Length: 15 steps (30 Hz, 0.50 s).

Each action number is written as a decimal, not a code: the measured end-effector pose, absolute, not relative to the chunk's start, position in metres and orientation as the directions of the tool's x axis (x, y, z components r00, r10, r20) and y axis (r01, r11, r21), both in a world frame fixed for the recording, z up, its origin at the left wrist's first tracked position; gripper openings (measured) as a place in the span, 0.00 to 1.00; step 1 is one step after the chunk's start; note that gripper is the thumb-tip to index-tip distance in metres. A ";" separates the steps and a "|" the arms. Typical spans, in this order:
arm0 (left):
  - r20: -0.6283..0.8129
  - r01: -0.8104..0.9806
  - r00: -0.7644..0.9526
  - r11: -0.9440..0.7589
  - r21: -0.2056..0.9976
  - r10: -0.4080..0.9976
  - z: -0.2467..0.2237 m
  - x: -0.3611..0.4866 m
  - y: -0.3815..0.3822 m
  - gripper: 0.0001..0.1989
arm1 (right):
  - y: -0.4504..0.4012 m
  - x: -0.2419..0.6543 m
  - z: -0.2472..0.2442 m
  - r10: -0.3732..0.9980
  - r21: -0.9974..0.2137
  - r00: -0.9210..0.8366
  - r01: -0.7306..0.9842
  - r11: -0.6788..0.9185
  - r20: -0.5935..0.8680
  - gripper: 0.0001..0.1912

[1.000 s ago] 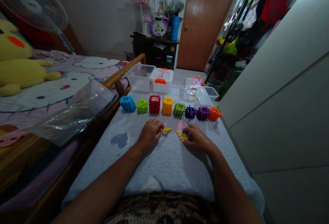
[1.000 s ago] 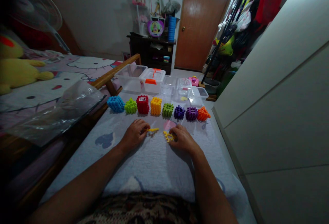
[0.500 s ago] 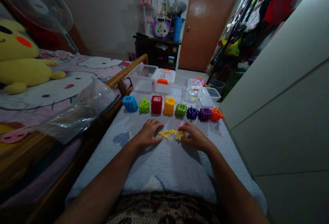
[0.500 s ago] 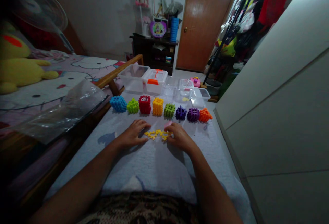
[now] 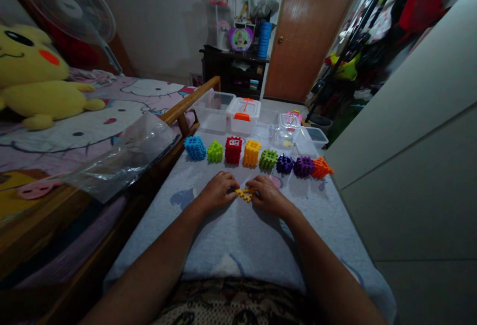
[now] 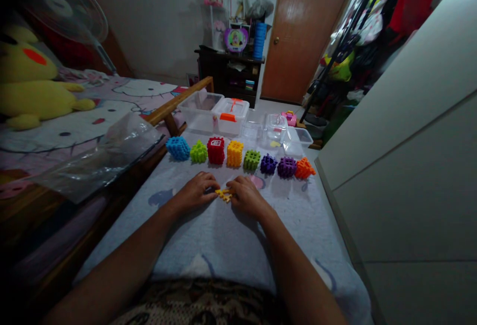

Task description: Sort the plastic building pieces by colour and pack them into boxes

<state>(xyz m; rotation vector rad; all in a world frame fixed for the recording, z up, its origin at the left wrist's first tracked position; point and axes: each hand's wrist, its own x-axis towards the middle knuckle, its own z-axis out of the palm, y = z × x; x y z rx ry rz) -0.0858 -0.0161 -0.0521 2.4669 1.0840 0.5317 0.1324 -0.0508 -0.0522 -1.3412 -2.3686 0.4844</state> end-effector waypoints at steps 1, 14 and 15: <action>0.181 0.608 0.630 -0.624 0.490 0.755 -0.052 -0.085 -0.016 0.05 | -0.051 0.134 -0.053 0.874 -0.475 -0.460 0.741 0.475 0.157 0.19; 0.169 0.581 0.681 -0.666 0.468 0.713 -0.051 -0.085 -0.017 0.07 | -0.050 0.135 -0.059 0.903 -0.536 -0.391 0.732 0.421 0.177 0.11; 0.165 0.584 0.680 -0.664 0.467 0.715 -0.050 -0.085 -0.017 0.07 | -0.050 0.136 -0.059 0.908 -0.537 -0.377 0.736 0.412 0.181 0.11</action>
